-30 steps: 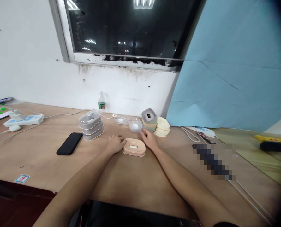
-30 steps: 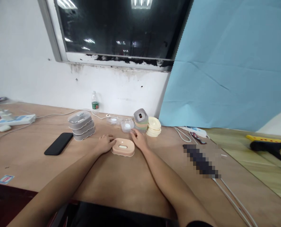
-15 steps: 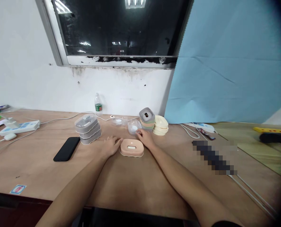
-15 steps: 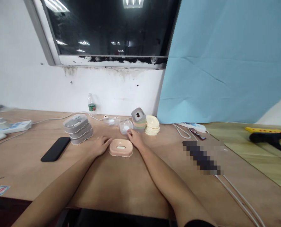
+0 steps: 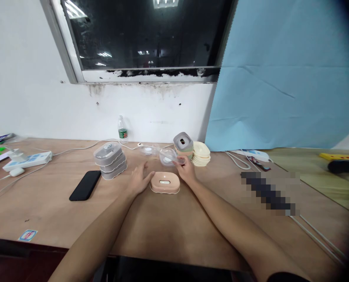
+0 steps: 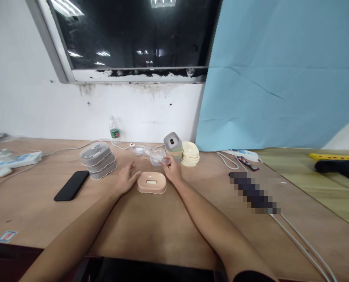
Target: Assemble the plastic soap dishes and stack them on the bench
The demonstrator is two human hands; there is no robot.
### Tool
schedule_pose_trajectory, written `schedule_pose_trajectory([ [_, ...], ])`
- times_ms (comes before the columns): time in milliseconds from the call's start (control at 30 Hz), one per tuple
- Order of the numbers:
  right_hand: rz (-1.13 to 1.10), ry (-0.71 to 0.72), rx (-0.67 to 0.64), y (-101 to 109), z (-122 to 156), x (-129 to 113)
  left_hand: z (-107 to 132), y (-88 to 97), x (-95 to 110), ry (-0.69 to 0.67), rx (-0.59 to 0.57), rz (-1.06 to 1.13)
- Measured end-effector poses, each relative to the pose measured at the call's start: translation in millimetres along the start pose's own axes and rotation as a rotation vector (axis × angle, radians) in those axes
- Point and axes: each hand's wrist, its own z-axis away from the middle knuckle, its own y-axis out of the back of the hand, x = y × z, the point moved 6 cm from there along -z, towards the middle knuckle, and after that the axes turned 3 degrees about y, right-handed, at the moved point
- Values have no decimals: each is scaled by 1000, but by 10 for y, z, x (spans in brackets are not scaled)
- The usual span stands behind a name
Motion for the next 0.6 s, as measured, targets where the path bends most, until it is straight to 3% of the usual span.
schedule_pose_trajectory([
  [133, -62, 56, -18, 110, 165, -79, 65, 191, 238, -175, 114, 64],
  [267, -31, 128, -169, 147, 324, -170, 151, 289, 458, -301, 76, 100],
  [367, -21, 215, -246, 139, 363, -258, 191, 249, 513, -304, 1, 34],
  [467, -33, 268, -259, 113, 346, -290, 199, 224, 486, -237, 8, 11],
  [600, -56, 222, -266, 63, 312, -224, 194, 244, 472, -223, 28, 77],
])
